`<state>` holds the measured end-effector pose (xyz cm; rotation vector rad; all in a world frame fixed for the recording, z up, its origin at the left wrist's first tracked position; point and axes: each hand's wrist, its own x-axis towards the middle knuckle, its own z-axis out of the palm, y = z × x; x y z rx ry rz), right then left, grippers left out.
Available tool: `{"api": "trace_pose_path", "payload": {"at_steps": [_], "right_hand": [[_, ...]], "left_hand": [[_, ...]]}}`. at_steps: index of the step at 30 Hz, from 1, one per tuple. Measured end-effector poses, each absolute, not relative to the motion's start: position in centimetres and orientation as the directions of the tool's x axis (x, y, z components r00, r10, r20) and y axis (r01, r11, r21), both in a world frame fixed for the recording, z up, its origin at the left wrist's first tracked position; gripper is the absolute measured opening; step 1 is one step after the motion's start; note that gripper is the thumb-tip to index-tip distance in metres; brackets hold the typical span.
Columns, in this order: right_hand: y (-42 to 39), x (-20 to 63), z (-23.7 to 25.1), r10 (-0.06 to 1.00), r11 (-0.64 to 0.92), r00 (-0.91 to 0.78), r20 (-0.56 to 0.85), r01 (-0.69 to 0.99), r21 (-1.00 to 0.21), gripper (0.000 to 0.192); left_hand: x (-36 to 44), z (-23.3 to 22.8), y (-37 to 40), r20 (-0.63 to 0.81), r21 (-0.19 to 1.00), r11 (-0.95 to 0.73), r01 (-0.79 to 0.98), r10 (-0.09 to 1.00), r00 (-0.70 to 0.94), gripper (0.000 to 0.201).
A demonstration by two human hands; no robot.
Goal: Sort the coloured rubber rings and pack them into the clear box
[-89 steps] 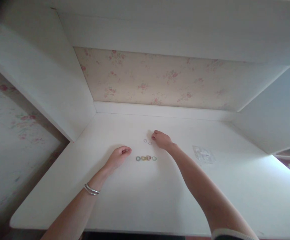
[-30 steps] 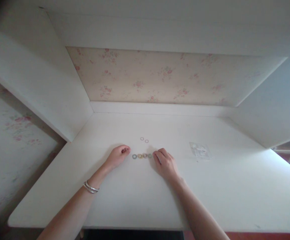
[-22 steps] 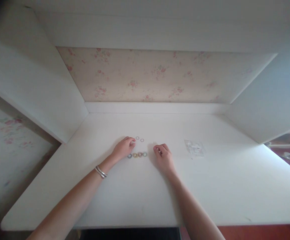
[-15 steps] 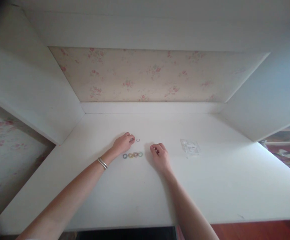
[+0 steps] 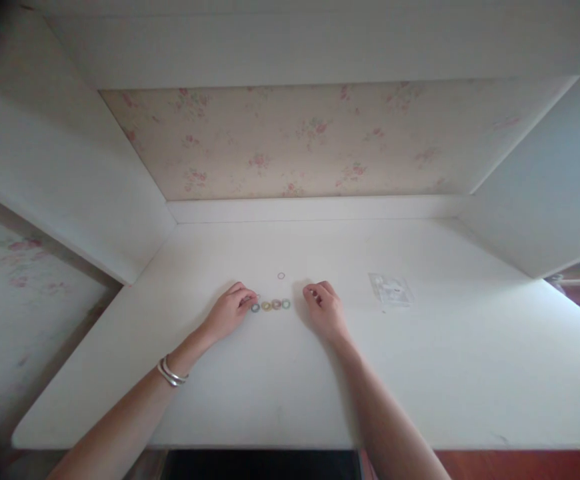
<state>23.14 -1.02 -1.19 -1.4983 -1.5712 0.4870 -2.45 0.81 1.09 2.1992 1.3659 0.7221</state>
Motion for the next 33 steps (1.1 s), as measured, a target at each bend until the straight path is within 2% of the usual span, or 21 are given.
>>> {"api": "trace_pose_path", "payload": {"at_steps": [11,16,22,24,27,33], "right_hand": [[-1.2,22.5,-1.0,0.944,0.2,0.065,0.323,0.667,-0.717,0.03],[0.8,21.4,0.0,0.946,0.286,-0.151,0.287,0.806,-0.518,0.026],[4.3,20.6,1.8,0.918,0.396,-0.379,0.115,0.874,-0.281,0.028],[5.0,20.5,1.9,0.909,0.416,-0.408,0.088,0.868,-0.27,0.024],[5.6,20.4,1.6,0.908,0.414,-0.411,0.078,0.854,-0.317,0.022],[5.3,19.8,1.5,0.921,0.384,-0.383,0.072,0.86,-0.337,0.022]], "left_hand": [[-2.8,1.0,-1.5,0.152,0.539,-0.419,0.731,0.902,0.405,0.023],[-2.9,1.0,-1.6,0.144,0.559,-0.402,0.725,0.908,0.392,0.023],[-3.5,1.0,-1.4,0.145,0.652,-0.371,0.662,0.917,0.371,0.02],[-4.0,0.8,-1.1,0.15,0.709,-0.348,0.613,0.924,0.351,0.02],[-4.6,0.4,-0.3,0.15,0.773,-0.305,0.557,0.94,0.306,0.021],[-4.8,0.3,0.6,0.093,0.823,-0.197,0.533,0.972,0.216,0.021]]}}
